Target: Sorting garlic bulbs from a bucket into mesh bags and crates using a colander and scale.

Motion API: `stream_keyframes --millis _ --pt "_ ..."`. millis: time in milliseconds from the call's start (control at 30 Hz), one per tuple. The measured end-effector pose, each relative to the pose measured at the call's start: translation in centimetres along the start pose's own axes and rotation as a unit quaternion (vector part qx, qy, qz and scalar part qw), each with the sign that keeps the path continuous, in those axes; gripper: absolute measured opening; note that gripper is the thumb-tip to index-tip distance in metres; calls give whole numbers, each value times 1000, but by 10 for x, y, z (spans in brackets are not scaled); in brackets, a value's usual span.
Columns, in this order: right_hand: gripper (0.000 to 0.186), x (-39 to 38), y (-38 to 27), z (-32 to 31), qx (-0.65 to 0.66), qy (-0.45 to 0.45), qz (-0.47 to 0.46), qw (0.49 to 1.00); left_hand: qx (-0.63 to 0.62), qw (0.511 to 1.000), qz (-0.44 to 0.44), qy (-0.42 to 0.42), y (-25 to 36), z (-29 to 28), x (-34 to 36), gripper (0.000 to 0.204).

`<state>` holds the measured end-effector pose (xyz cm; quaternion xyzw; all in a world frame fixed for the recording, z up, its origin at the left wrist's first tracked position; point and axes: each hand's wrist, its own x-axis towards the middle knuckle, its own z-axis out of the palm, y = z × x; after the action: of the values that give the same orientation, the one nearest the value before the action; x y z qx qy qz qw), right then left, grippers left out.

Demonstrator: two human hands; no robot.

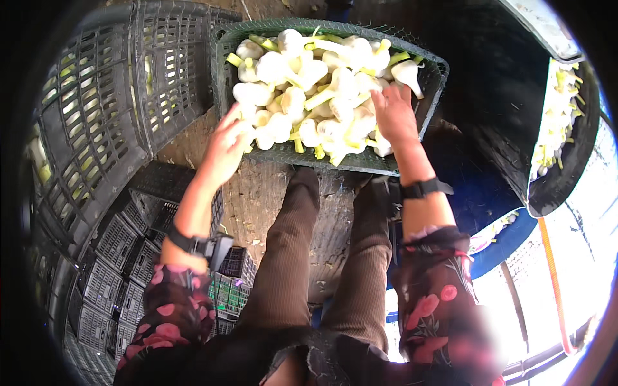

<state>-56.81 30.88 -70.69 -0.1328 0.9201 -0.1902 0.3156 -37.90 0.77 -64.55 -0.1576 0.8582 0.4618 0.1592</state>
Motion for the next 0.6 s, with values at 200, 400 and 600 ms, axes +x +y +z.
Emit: stream_keyframes --millis 200,400,600 --pt "43 -99 -41 -27 -88 -25 -290 953 -188 920 -118 -324 76 -67 -151 39" --pt "35 -137 -37 -31 -15 -400 -467 789 -324 556 -607 -467 134 -206 -219 56" --pt "19 -100 -61 -17 88 -256 -341 900 -440 693 -487 -297 95 -118 -234 44"
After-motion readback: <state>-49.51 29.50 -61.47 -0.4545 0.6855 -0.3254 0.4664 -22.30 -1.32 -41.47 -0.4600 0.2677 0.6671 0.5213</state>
